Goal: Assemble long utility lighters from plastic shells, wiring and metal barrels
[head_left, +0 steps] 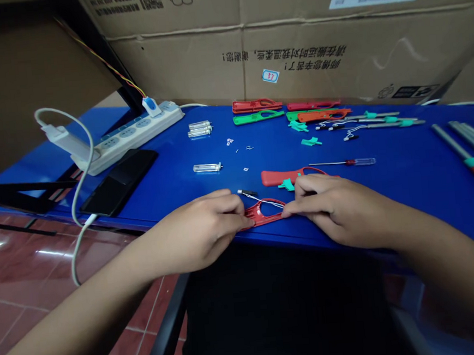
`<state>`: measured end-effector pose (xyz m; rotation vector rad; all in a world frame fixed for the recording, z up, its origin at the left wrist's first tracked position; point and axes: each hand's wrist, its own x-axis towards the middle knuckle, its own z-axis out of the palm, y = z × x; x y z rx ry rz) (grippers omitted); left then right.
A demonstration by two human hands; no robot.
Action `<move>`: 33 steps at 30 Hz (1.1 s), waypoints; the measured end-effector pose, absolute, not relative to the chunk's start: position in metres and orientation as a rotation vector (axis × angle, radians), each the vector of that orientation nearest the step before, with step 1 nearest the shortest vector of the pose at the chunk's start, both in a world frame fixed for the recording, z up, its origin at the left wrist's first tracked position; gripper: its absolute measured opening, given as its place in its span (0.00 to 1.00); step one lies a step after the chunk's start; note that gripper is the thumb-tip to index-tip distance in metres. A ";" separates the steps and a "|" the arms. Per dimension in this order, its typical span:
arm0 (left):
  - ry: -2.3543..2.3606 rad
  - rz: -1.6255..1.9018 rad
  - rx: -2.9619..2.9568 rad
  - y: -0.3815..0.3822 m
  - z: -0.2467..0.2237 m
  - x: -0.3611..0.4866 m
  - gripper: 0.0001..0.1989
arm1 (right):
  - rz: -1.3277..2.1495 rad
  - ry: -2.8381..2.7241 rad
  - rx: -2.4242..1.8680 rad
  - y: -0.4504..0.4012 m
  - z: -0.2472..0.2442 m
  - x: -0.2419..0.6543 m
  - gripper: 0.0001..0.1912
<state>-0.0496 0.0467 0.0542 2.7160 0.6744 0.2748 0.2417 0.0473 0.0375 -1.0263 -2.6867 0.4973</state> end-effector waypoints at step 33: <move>0.874 0.397 2.511 0.085 0.056 -0.031 0.09 | 0.582 -2.554 -0.944 0.046 0.028 0.244 0.22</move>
